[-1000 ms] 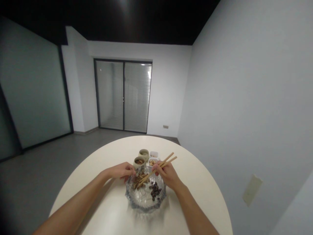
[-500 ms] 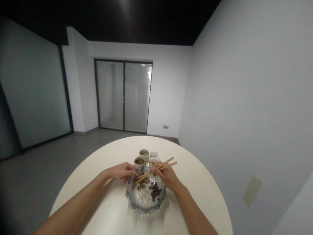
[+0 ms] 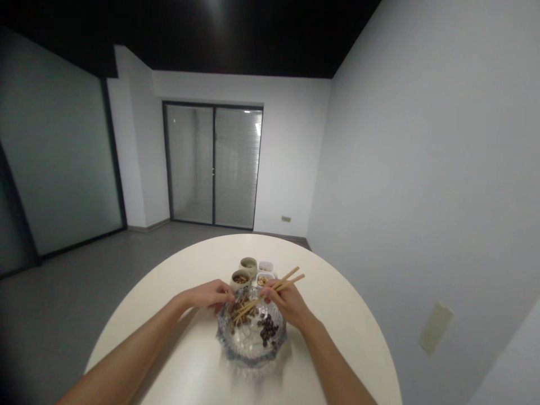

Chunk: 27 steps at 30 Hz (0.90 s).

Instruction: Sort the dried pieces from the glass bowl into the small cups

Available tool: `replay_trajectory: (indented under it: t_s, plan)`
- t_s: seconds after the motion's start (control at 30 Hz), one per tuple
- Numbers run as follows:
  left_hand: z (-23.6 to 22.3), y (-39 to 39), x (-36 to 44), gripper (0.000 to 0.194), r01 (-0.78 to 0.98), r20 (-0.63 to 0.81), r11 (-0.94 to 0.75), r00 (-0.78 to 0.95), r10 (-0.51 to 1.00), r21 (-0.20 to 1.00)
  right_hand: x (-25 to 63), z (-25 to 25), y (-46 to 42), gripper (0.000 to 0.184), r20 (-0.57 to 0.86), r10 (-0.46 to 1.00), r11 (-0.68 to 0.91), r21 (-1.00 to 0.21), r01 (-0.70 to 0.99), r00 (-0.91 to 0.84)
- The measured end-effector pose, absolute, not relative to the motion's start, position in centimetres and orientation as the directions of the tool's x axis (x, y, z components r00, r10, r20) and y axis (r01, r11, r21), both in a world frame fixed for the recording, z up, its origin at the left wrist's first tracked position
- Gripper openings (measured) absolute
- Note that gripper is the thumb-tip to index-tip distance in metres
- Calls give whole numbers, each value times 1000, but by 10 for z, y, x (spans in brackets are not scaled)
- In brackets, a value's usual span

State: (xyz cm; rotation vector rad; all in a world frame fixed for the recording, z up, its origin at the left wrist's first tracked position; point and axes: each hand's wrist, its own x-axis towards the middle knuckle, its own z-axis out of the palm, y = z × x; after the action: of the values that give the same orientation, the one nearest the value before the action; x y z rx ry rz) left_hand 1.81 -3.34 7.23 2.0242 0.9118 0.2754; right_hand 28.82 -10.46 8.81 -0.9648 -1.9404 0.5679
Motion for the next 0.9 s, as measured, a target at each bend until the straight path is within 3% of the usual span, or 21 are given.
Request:
replay_trajectory:
  t_s: [0.9]
  plan:
    - [73,-34,18,44,492,-139,-351,714,686,797,287,86,-102,42,524,814,572,-648,503,-250]
